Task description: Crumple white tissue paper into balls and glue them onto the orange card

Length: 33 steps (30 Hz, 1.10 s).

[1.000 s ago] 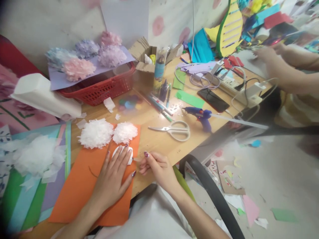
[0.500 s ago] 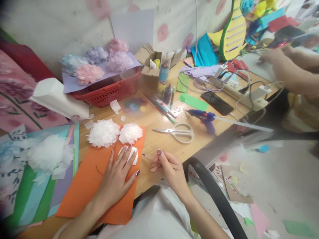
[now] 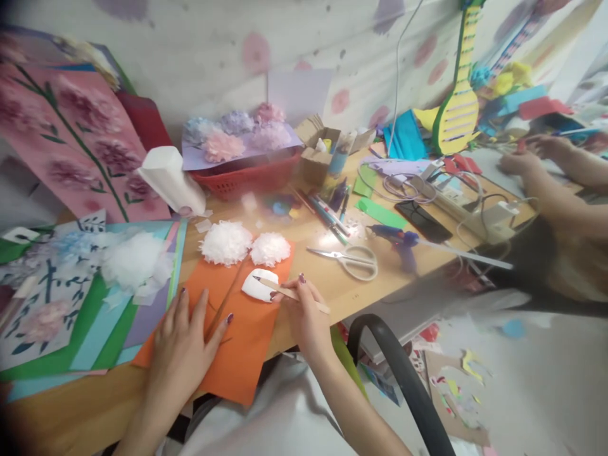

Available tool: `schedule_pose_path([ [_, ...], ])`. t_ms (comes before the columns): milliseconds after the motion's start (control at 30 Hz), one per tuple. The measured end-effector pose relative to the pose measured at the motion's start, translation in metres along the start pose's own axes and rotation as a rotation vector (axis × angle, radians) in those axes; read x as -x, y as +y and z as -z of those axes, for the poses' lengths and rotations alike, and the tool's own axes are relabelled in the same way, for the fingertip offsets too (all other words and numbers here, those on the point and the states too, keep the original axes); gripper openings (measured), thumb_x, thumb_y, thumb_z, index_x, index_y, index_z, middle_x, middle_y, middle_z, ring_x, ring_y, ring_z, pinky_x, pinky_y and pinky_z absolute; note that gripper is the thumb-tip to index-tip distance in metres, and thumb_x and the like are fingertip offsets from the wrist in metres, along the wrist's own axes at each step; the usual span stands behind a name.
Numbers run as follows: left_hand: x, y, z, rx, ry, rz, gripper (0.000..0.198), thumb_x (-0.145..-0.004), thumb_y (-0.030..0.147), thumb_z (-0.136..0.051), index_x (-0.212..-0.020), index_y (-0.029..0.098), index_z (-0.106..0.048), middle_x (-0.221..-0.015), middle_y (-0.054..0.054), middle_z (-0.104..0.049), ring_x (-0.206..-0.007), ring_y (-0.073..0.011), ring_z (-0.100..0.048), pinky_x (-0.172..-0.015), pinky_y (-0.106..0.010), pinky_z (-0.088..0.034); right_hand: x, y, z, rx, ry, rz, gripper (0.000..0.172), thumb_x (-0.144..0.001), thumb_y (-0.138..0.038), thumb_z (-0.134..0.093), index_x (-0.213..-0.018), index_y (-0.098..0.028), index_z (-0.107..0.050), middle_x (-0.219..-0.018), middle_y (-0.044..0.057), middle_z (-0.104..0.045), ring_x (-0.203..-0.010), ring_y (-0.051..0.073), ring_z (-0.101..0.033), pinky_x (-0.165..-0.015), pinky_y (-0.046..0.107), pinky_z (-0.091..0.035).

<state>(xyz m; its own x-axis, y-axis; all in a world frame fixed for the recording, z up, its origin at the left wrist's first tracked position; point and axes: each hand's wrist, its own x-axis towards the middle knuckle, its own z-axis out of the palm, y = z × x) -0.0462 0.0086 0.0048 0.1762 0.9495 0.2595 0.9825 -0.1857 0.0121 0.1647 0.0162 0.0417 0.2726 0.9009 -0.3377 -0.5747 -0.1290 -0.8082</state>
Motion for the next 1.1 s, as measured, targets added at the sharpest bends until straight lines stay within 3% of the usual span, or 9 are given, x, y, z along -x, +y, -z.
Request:
schedule_pose_path([
  [67, 0.004, 0.005, 0.007, -0.050, -0.009, -0.008, 0.062, -0.097, 0.051, -0.042, -0.138, 0.006, -0.055, -0.140, -0.033, -0.051, -0.124, -0.0453, -0.055, -0.090, -0.056, -0.053, 0.000, -0.003, 0.005, 0.099, 0.054, 0.080, 0.040, -0.076, -0.062, -0.072, -0.073, -0.022, -0.069, -0.061, 0.001, -0.066, -0.073, 0.020, -0.067, -0.079, 0.031, -0.052],
  [167, 0.009, 0.012, 0.024, -0.113, -0.057, -0.061, 0.067, -0.094, 0.055, -0.046, -0.134, 0.002, -0.059, -0.124, -0.037, -0.060, -0.103, -0.0452, -0.066, -0.074, -0.052, -0.056, 0.008, -0.009, 0.020, 0.362, 0.187, 0.240, 0.046, -0.083, -0.063, -0.064, -0.067, -0.020, -0.066, -0.055, 0.000, -0.059, -0.055, 0.015, -0.056, -0.057, 0.026, -0.047],
  [233, 0.007, 0.016, 0.036, -0.118, -0.125, -0.099, 0.064, -0.096, 0.053, -0.045, -0.126, 0.000, -0.065, -0.099, -0.031, -0.069, -0.083, -0.0404, -0.069, -0.064, -0.049, -0.056, 0.016, -0.010, 0.030, 0.483, 0.246, 0.272, 0.051, -0.084, -0.065, -0.063, -0.061, -0.019, -0.063, -0.048, -0.002, -0.051, -0.043, 0.012, -0.044, -0.043, 0.025, -0.036],
  [300, -0.004, 0.022, 0.044, -0.069, -0.159, -0.138, 0.053, -0.099, 0.044, -0.042, -0.118, 0.002, -0.069, -0.081, -0.021, -0.071, -0.074, -0.0351, -0.069, -0.064, -0.047, -0.055, 0.023, -0.006, 0.038, 0.508, 0.266, 0.255, 0.051, -0.083, -0.065, -0.064, -0.061, -0.019, -0.062, -0.047, -0.002, -0.050, -0.039, 0.010, -0.041, -0.038, 0.024, -0.031],
  [333, -0.012, 0.026, 0.044, -0.018, -0.137, -0.174, 0.048, -0.100, 0.039, -0.040, -0.120, 0.005, -0.068, -0.085, -0.019, -0.072, -0.080, -0.0342, -0.069, -0.070, -0.047, -0.056, 0.025, -0.002, 0.040, 0.495, 0.267, 0.244, 0.050, -0.083, -0.064, -0.065, -0.063, -0.018, -0.063, -0.048, -0.002, -0.053, -0.039, 0.011, -0.043, -0.037, 0.024, -0.032],
  [400, -0.031, 0.035, 0.038, 0.105, -0.055, -0.310, 0.047, -0.101, 0.035, -0.040, -0.134, 0.007, -0.058, -0.120, -0.020, -0.070, -0.110, -0.0339, -0.066, -0.091, -0.048, -0.054, 0.028, 0.005, 0.042, 0.464, 0.256, 0.219, 0.048, -0.084, -0.062, -0.065, -0.066, -0.018, -0.065, -0.051, 0.000, -0.058, -0.040, 0.012, -0.049, -0.037, 0.023, -0.036],
  [500, -0.053, 0.048, 0.014, 0.206, -0.067, -0.555, 0.058, -0.100, 0.040, -0.043, -0.148, 0.007, -0.041, -0.152, -0.018, -0.048, -0.141, -0.0330, -0.043, -0.114, -0.049, -0.039, 0.027, 0.012, 0.041, 0.451, 0.253, 0.209, 0.046, -0.084, -0.061, -0.066, -0.067, -0.018, -0.066, -0.052, 0.001, -0.062, -0.042, 0.014, -0.054, -0.039, 0.024, -0.042],
  [667, -0.057, 0.052, -0.016, 0.271, -0.135, -0.659, 0.065, -0.100, 0.044, -0.042, -0.150, 0.004, -0.034, -0.158, -0.020, -0.038, -0.149, -0.0320, -0.031, -0.119, -0.052, -0.031, 0.025, 0.013, 0.039, 0.471, 0.259, 0.180, 0.047, -0.084, -0.061, -0.065, -0.065, -0.019, -0.066, -0.054, 0.002, -0.066, -0.046, 0.017, -0.062, -0.045, 0.027, -0.050],
  [1100, -0.054, 0.051, -0.015, 0.338, -0.171, -0.643, 0.064, -0.100, 0.041, -0.041, -0.154, 0.009, -0.029, -0.159, -0.017, -0.038, -0.152, -0.0306, -0.023, -0.120, -0.052, -0.029, 0.018, 0.005, 0.033, 0.445, 0.092, 0.041, 0.043, -0.081, -0.061, -0.070, -0.074, -0.018, -0.072, -0.069, 0.008, -0.074, -0.063, 0.022, -0.072, -0.063, 0.033, -0.061],
])
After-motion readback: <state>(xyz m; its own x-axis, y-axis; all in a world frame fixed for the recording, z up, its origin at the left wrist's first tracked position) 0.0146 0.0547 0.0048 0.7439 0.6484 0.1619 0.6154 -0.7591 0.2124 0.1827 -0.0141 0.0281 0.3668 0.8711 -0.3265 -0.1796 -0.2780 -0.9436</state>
